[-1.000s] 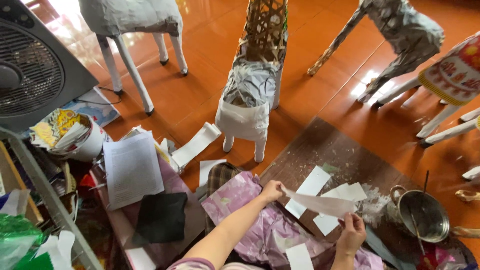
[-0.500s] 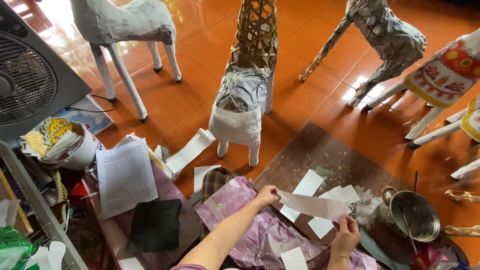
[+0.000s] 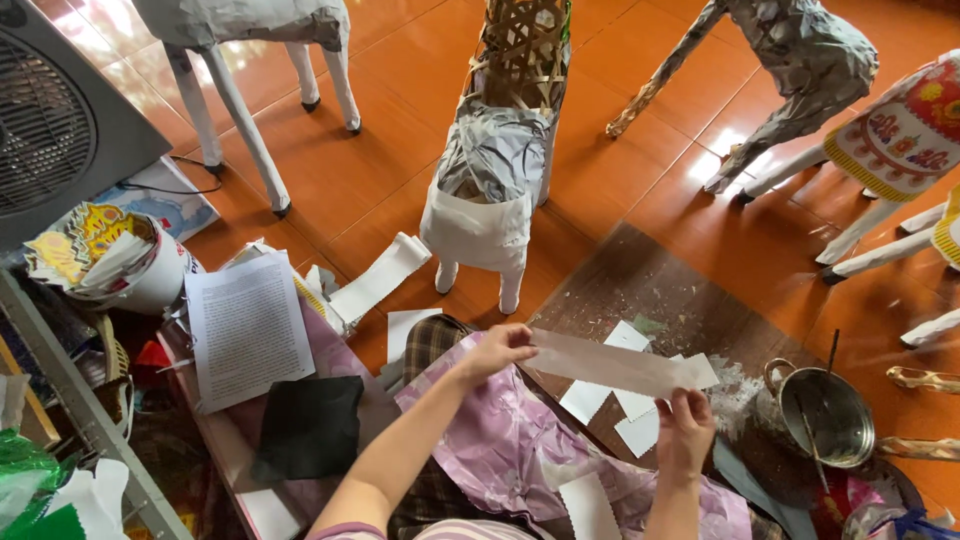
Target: Applying glue-coated paper strips to a frame to create a papier-mâché figure
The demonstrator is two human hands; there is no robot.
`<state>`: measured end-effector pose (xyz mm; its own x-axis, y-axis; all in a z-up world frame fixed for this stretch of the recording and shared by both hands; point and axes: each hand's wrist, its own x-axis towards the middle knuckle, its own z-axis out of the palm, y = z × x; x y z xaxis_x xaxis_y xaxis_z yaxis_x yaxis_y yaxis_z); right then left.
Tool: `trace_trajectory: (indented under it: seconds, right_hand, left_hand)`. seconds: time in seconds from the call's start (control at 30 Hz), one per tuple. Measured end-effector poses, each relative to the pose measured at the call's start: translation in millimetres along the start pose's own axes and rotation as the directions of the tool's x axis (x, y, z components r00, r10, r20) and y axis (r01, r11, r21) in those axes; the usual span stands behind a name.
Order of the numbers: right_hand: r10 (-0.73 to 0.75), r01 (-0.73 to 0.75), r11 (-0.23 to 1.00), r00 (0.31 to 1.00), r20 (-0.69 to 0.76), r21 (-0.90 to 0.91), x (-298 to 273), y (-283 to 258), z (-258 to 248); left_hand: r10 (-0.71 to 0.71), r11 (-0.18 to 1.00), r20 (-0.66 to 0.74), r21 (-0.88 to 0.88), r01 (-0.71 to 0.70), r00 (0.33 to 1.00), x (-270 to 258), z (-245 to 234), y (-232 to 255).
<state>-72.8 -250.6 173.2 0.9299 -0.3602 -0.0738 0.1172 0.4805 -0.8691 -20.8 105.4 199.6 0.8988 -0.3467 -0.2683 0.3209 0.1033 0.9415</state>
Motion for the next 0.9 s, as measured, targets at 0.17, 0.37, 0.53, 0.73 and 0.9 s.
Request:
trace_trajectory:
  seconds: [0.17,0.37,0.53,0.73,0.9]
  right_hand:
    - [0.122,-0.111,0.988,0.988,0.098,-0.104,13,0,59]
    - [0.081,-0.06,0.994,0.964,0.254,-0.09,21,9,134]
    - [0.124,-0.086,0.989,0.928,0.35,-0.122,21,3,190]
    - [0.145,-0.157,0.987,0.874,0.463,-0.012,42,2,228]
    - [0.1,-0.176,0.98,0.841,0.531,0.094,47,-17,278]
  left_hand:
    - [0.045,0.993,-0.154,-0.104,-0.062,0.987,-59,-36,48]
    - [0.267,0.947,-0.374,-0.065,-0.313,0.888,-87,-81,47]
    - [0.321,0.931,-0.448,-0.015,-0.366,0.835,-96,-118,48]
    - [0.389,0.906,-0.489,0.049,-0.421,0.781,-103,-129,93]
    - [0.511,0.852,-0.506,0.189,-0.488,0.695,-104,-135,146]
